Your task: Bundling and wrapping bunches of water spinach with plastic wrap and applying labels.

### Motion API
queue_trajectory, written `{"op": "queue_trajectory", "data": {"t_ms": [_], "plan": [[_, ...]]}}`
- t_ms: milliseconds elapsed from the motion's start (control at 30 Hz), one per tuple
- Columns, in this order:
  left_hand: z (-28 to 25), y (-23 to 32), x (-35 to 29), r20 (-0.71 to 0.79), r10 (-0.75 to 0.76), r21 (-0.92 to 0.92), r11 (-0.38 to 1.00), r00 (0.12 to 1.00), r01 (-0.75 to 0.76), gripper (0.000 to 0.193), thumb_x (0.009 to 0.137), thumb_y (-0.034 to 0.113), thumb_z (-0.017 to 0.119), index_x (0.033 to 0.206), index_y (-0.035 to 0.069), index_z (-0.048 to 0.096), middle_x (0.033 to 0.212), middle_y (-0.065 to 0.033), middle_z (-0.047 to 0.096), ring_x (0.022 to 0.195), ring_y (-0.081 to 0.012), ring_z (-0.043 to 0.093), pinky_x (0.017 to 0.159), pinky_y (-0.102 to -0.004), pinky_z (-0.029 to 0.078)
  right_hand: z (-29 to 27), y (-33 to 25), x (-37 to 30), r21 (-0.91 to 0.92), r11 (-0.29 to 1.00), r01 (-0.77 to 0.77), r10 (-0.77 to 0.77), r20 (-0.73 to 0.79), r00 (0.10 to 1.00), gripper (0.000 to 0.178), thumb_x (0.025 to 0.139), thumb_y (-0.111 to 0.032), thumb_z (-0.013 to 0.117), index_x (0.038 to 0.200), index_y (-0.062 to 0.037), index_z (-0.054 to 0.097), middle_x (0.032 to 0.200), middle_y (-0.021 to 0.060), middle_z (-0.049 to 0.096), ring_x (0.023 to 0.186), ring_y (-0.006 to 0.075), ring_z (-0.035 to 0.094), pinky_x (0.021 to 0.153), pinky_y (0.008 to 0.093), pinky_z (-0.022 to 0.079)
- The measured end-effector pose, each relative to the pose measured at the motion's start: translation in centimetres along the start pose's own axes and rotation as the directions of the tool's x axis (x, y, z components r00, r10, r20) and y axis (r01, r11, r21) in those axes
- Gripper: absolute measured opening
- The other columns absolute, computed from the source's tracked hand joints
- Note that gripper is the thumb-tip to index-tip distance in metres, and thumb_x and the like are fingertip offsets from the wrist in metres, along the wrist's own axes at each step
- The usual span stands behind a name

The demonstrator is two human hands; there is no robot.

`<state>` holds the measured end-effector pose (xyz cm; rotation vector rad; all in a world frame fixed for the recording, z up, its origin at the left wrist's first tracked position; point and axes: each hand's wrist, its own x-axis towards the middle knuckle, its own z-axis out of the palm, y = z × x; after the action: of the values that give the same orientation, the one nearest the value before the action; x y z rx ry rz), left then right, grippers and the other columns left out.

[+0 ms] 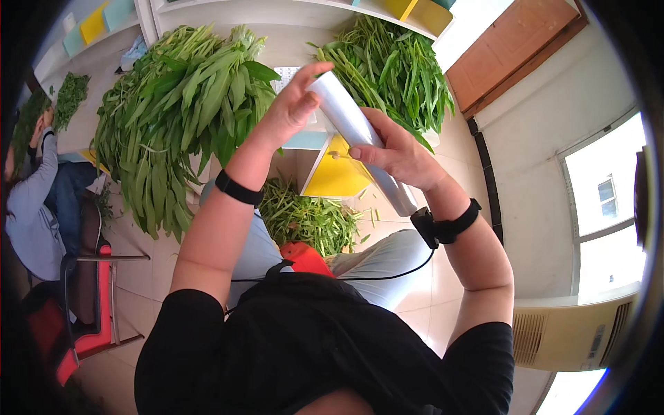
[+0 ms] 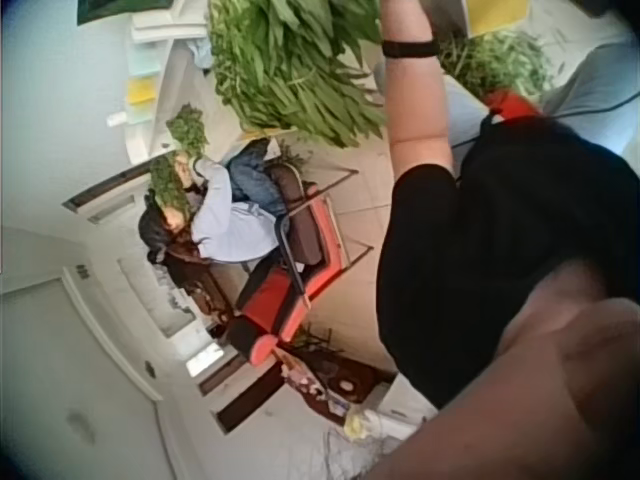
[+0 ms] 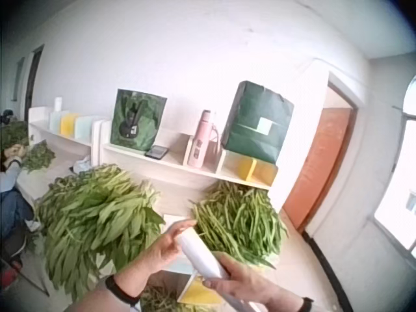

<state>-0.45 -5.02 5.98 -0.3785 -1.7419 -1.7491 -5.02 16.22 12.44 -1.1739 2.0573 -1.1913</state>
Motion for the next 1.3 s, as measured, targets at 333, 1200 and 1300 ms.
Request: {"op": "queue_trajectory", "data": {"t_ms": [333,1200,1300], "plan": [[0.9,0.0,-1.0,0.425,-0.407,-0.197,0.83,0.808,0.522,0.08,0.058,0.065,0.074,0.106,0.004,0.055,0.071,0.0034,0.049,0.058,-0.0041,0.042,0.05,-0.0195,0.034,-0.6,-1.4,-0.7,-0.175,0.985,0.0,0.013,0.074,0.997,0.066,0.077,-0.021,0.07,0.132,-0.0036,0.037,0.111,0.013,0.054,0.103,0.0202,0.052,0.092,0.032,0.041],[3.8,0.5,-2.9,0.579,-0.542,-0.386,0.476,0.609,0.79,0.008,0.089,0.016,0.053,0.088,0.008,0.055,0.062,0.0032,0.044,0.046,-0.0039,0.034,0.043,-0.0201,0.029,-1.6,-3.5,0.4,-0.571,0.722,0.392,-0.381,0.145,0.913,0.051,0.075,-0.013,0.064,0.122,-0.0048,0.049,0.095,0.0193,0.061,0.086,0.0354,0.06,0.077,0.0405,0.048],[3.9,0.0,-3.1,0.61,-0.532,-0.41,0.423,0.587,0.808,0.008,0.089,0.015,0.054,0.084,0.009,0.052,0.06,0.0042,0.04,0.046,-0.0043,0.033,0.043,-0.0207,0.026,-1.7,-3.7,0.3,-0.549,0.762,0.343,-0.318,0.143,0.937,0.05,0.075,-0.013,0.063,0.122,-0.0046,0.049,0.096,0.0202,0.062,0.087,0.0357,0.06,0.078,0.0409,0.048]]}}
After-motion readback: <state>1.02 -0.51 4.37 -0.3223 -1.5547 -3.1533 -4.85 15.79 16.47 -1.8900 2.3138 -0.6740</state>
